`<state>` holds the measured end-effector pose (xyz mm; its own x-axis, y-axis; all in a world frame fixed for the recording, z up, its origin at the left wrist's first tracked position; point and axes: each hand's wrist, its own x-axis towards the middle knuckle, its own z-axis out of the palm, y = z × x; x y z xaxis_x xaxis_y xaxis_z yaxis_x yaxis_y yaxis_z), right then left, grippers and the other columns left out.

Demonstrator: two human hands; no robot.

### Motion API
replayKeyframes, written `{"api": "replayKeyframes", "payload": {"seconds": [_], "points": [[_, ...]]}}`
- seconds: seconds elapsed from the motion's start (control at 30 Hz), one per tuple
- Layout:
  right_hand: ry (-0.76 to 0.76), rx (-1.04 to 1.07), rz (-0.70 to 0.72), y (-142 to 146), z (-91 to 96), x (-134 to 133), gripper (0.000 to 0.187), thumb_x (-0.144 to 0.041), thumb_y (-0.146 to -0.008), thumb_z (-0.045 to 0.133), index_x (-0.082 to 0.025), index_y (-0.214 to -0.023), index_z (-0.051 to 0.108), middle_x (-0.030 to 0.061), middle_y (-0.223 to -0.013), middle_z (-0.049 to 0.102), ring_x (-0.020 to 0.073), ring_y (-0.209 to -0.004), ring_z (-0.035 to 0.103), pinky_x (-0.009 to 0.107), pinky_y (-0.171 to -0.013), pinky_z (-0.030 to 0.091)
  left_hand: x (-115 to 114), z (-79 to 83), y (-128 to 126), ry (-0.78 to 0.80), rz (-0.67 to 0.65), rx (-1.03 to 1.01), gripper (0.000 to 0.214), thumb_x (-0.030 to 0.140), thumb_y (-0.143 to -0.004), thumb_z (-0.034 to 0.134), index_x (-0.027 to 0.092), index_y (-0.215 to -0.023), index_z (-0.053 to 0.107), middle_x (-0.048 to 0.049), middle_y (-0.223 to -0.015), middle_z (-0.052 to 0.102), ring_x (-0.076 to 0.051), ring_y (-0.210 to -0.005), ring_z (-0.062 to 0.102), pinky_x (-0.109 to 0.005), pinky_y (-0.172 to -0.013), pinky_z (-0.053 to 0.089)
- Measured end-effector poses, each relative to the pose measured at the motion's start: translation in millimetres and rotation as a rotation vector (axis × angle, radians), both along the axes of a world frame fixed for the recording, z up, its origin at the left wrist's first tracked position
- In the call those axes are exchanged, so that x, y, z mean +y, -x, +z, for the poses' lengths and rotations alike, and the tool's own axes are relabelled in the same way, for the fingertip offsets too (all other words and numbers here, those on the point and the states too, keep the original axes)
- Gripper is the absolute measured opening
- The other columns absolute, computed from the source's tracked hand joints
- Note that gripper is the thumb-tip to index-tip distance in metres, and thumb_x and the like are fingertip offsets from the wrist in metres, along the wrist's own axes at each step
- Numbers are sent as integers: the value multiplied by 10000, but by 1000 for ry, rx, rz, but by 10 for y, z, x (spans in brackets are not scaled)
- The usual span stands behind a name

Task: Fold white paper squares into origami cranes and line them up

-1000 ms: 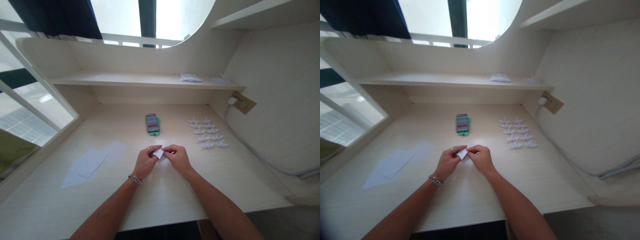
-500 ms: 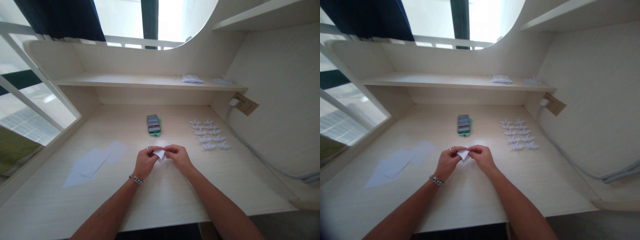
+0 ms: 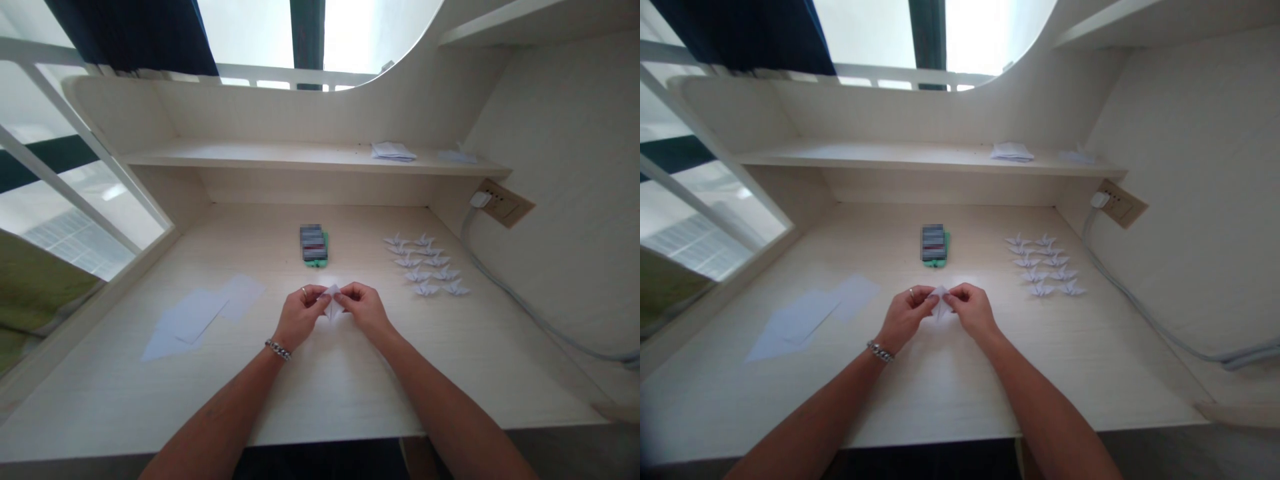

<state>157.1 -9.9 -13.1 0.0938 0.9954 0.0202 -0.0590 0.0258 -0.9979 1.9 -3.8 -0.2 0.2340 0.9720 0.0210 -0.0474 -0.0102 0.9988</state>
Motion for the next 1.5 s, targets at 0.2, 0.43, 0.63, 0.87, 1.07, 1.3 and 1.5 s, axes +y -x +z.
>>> {"api": "replayKeyframes", "payload": {"seconds": [0.2,0.43,0.63,0.87,1.07,1.3,1.5], "points": [[31,47,89,8,60,-33,333,-447,-586,790,-165,-699,652,7,-634,643,138,-571,575,256,-518,480,-14,10,11,29,-58,-110,362,404,-711,732,112,-924,712,-76,-827,718,-173,-726,654,-298,-685,544],[110,217,135,-9,110,-44,351,-453,-591,789,-164,-740,656,6,-682,657,140,-598,592,274,-568,507,-14,1,17,144,-121,-333,333,330,-708,759,120,-961,706,-81,-853,726,-181,-741,674,-367,-740,566],[31,73,116,-5,96,-40,328,-452,-624,763,-167,-712,627,-5,-618,628,128,-542,554,249,-507,459,-11,23,19,135,-109,-276,327,352,-709,754,98,-912,721,-92,-834,727,-201,-744,676,-401,-765,564],[-60,-98,93,-33,56,-35,228,-380,-687,725,-169,-711,642,-15,-619,615,119,-541,523,238,-514,404,2,18,24,149,-155,-255,290,364,-705,759,102,-827,733,-64,-765,711,-162,-708,650,-339,-738,566],[-106,-208,60,-32,112,-72,165,-331,-716,692,-172,-716,645,-25,-615,595,116,-550,497,236,-521,376,13,-1,40,217,-159,-305,268,332,-677,788,103,-804,731,-52,-732,698,-136,-689,635,-287,-688,566],[-141,-266,31,-15,162,-117,149,-295,-694,701,-173,-670,619,-32,-594,567,112,-549,482,229,-506,363,11,-8,52,230,-162,-274,251,293,-640,815,103,-779,725,-50,-728,703,-126,-673,634,-268,-666,561],[-66,-78,159,-65,98,-49,230,-367,-720,687,-156,-807,716,20,-720,686,151,-625,596,263,-588,470,54,-30,57,228,-54,-222,306,318,-627,820,107,-819,709,-39,-716,698,-125,-659,635,-256,-643,551]]}}
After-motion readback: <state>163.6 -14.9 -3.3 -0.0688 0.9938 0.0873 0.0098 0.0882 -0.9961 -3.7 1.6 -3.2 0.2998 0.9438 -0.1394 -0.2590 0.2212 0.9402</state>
